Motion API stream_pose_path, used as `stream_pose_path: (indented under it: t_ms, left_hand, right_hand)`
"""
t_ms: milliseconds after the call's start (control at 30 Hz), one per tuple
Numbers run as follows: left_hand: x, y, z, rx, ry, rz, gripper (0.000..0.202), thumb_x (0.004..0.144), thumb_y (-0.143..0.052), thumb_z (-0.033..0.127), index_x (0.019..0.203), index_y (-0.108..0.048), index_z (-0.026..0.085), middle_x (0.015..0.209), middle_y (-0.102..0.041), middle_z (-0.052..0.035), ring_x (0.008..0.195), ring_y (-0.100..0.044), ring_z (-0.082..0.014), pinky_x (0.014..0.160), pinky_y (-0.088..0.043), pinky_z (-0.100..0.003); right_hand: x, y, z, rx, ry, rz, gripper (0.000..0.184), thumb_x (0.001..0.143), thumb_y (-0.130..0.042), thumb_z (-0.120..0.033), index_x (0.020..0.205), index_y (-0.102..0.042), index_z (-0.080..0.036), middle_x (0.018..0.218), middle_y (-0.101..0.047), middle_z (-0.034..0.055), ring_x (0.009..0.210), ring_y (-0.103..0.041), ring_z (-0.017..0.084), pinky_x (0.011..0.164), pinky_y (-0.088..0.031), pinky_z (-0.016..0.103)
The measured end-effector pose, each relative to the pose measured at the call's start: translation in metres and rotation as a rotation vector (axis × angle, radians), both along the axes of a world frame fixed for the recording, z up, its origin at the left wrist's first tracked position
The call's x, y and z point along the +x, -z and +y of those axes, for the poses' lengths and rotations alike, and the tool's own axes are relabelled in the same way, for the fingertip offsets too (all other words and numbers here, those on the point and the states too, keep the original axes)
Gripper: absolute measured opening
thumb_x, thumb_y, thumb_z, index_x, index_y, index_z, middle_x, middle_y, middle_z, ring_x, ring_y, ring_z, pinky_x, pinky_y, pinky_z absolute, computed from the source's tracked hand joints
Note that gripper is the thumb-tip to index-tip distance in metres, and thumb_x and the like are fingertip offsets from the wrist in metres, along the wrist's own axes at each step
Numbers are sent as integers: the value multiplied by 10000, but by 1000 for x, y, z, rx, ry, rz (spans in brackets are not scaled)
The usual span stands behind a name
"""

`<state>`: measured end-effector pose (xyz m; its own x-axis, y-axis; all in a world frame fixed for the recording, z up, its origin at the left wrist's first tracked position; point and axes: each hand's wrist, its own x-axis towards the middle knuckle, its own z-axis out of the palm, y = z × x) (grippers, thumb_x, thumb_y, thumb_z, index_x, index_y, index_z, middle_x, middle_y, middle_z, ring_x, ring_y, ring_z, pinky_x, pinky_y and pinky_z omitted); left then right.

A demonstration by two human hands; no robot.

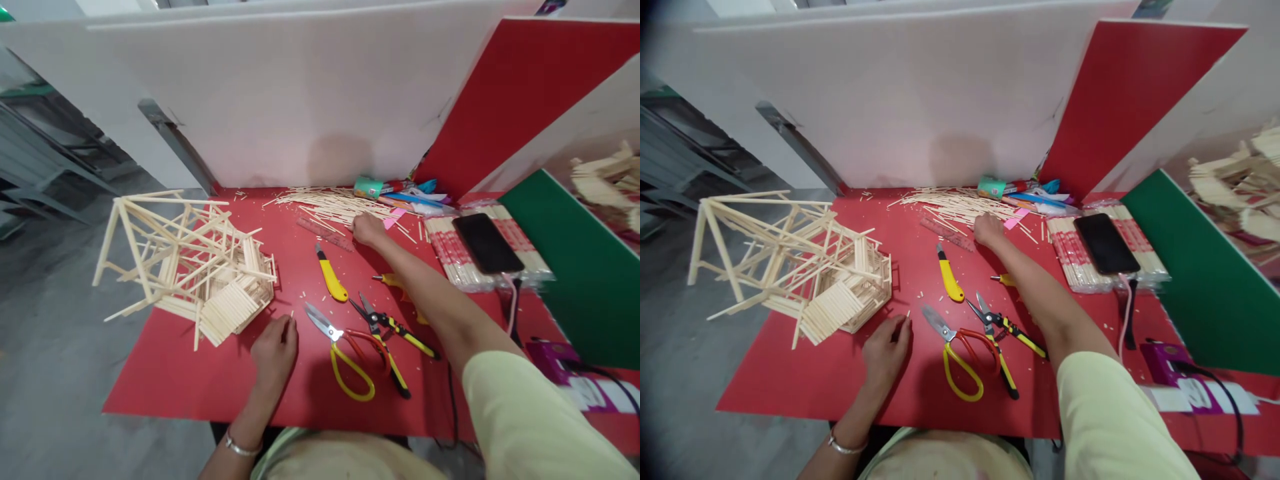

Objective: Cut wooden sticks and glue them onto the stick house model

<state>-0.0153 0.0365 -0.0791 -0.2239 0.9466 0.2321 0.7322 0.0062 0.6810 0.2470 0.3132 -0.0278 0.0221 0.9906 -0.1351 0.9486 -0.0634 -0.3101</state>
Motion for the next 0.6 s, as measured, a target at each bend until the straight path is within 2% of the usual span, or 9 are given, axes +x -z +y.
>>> stream_pose_path:
  t_ms: [100, 200, 233, 267, 333, 367, 433, 500, 600]
  left_hand:
    - [5, -21, -1, 12, 89, -276, 125, 822, -662, 298, 870, -753, 227, 794, -686, -61, 735, -614, -189, 736, -455, -281]
    - [19, -42, 2, -71, 120, -563, 164, 806, -696, 342, 736, -740, 199, 742, -643, -42, 700, -577, -156, 662, -450, -246]
    - [24, -47, 4, -113, 111, -698, 182, 802, -704, 363, 768, -746, 189, 757, -640, -38, 655, -556, -131, 616, -442, -231]
    - [31, -49, 5, -177, 100, -866, 220, 804, -704, 386, 883, -752, 186, 767, -638, -28, 578, -515, -101, 552, -421, -218]
    - [43, -50, 4, -256, 88, -1175, 378, 796, -717, 416, 1100, -703, 193, 670, -585, 19, 467, -423, -62, 466, -359, -192]
    - [49, -49, 2, -271, 97, -1259, 390, 792, -722, 426, 1093, -697, 179, 612, -547, 37, 442, -402, -55, 442, -336, -183]
    - [54, -44, -5, -263, 123, -1346, 361, 798, -718, 439, 1014, -706, 150, 564, -502, 51, 425, -394, -49, 415, -314, -172]
    - [53, -41, -14, -222, 105, -1354, 336, 799, -720, 437, 950, -709, 136, 593, -531, 38, 429, -414, -42, 405, -321, -165]
    - [39, -41, -26, -182, 55, -1280, 353, 810, -703, 451, 967, -703, 135, 690, -626, -7, 441, -477, -51, 390, -342, -166]
  right_hand:
    - [0, -19, -27, 22, -84, 107, 261, 924, -535, -328, 1007, -685, -132, 1077, -691, 157, 999, -610, 214, 854, -425, 287]
    - [-14, -40, -88, 34, -198, 237, 292, 962, -456, -361, 995, -673, -169, 948, -721, 63, 845, -627, 152, 764, -441, 236]
    - [-22, -45, -115, 42, -235, 280, 284, 966, -446, -362, 993, -672, -191, 945, -722, 32, 844, -628, 136, 756, -443, 221]
    - [-32, -49, -143, 56, -280, 340, 258, 963, -452, -343, 978, -673, -211, 935, -722, 7, 842, -630, 125, 757, -448, 215]
    - [-53, -50, -198, 122, -370, 588, 193, 936, -493, -264, 936, -677, -207, 881, -720, 8, 800, -634, 134, 742, -464, 241]
    - [-63, -48, -222, 140, -401, 652, 166, 920, -517, -239, 931, -680, -210, 873, -718, 10, 787, -634, 135, 734, -469, 246]
    - [-78, -40, -258, 222, -347, 717, 175, 918, -506, -196, 949, -678, -206, 909, -715, 27, 836, -637, 142, 793, -477, 265]
    - [-83, -31, -280, 214, -292, 748, 209, 943, -473, -210, 1012, -670, -210, 952, -711, 33, 854, -642, 138, 813, -481, 261]
    - [-73, -22, -299, 182, -299, 561, 250, 972, -442, -293, 1066, -660, -214, 1009, -698, 52, 912, -639, 161, 838, -475, 270]
